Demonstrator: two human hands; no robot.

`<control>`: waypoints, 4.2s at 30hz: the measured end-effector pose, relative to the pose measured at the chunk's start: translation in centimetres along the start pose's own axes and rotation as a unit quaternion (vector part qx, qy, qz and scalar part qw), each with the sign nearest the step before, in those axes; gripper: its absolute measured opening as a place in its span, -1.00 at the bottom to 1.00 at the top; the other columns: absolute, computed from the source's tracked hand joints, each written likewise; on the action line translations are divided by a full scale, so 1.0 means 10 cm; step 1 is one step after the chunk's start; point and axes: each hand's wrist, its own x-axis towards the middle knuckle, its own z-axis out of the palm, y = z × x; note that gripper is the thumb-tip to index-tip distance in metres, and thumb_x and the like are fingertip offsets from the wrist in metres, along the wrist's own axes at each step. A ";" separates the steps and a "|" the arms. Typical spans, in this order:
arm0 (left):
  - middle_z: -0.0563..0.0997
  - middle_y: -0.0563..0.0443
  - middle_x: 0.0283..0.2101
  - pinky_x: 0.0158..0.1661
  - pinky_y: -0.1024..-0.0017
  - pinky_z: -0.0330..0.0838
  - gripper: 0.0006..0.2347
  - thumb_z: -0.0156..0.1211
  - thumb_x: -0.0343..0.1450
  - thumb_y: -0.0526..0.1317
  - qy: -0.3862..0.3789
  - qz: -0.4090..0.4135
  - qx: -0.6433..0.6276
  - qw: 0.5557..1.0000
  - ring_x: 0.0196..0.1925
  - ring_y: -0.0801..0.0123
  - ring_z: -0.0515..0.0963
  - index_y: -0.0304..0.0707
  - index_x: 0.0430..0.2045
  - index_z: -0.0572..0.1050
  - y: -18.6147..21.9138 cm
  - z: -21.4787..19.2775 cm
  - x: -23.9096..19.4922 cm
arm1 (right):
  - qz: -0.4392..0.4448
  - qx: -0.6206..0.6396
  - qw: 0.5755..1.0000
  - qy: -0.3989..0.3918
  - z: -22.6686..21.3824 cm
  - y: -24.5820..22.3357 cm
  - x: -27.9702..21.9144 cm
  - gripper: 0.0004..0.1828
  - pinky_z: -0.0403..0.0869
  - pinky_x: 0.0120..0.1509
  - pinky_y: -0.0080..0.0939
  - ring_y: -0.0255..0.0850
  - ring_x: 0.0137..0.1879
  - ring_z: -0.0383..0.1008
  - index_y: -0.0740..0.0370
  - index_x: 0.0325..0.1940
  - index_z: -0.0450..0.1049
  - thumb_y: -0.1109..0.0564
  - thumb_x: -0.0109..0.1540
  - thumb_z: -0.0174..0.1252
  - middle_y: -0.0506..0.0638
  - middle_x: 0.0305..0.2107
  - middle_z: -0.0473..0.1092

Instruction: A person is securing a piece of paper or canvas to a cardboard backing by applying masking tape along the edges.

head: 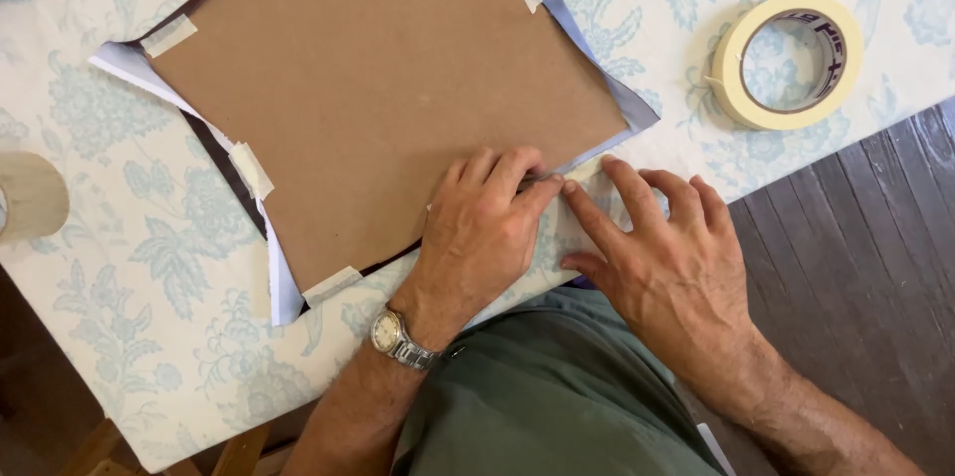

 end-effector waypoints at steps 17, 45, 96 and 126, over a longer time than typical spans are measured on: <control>0.52 0.04 -0.10 -0.27 0.24 0.31 -0.89 0.23 0.46 -0.37 0.029 0.035 0.045 0.998 -0.16 0.19 0.49 -0.11 -0.27 0.65 -0.04 0.01 -0.05 | 0.002 0.042 0.999 -0.010 -0.08 0.27 0.16 -0.66 0.54 -0.04 0.08 0.05 -0.07 0.54 -0.22 0.17 0.57 -0.13 0.31 0.23 -0.01 -0.03 0.51; 0.47 0.09 -0.27 -0.32 0.24 0.28 -0.63 0.51 0.33 -0.06 0.020 -0.090 0.059 0.994 -0.31 0.22 0.40 -0.10 -0.22 0.38 0.02 0.26 0.07 | -0.062 0.083 0.994 0.035 0.27 0.82 0.48 -0.48 0.48 -0.06 0.03 0.01 -0.04 0.52 0.05 0.28 0.54 0.00 0.24 0.41 0.02 -0.12 0.53; 0.50 0.22 -0.37 -0.30 0.21 0.26 -0.81 0.47 0.33 -0.14 0.070 -0.135 -0.039 0.988 -0.40 0.24 0.44 -0.04 -0.59 0.52 -0.17 0.12 0.04 | 0.181 0.355 0.915 -0.062 0.32 0.68 0.65 -0.77 0.42 -0.34 -0.01 -0.05 -0.31 0.51 0.28 -0.12 0.50 0.04 0.41 0.22 0.08 -0.40 0.53; 0.39 0.29 -0.42 -0.23 0.29 0.31 -0.81 0.50 0.27 -0.15 0.089 -0.120 -0.043 0.988 -0.35 0.29 0.51 0.02 -0.51 0.50 -0.26 0.30 -0.04 | -0.147 0.418 0.893 0.076 0.65 0.62 0.79 -0.94 0.53 -0.11 0.02 0.07 -0.17 0.52 0.28 -0.22 0.62 0.27 0.23 0.35 0.13 -0.29 0.44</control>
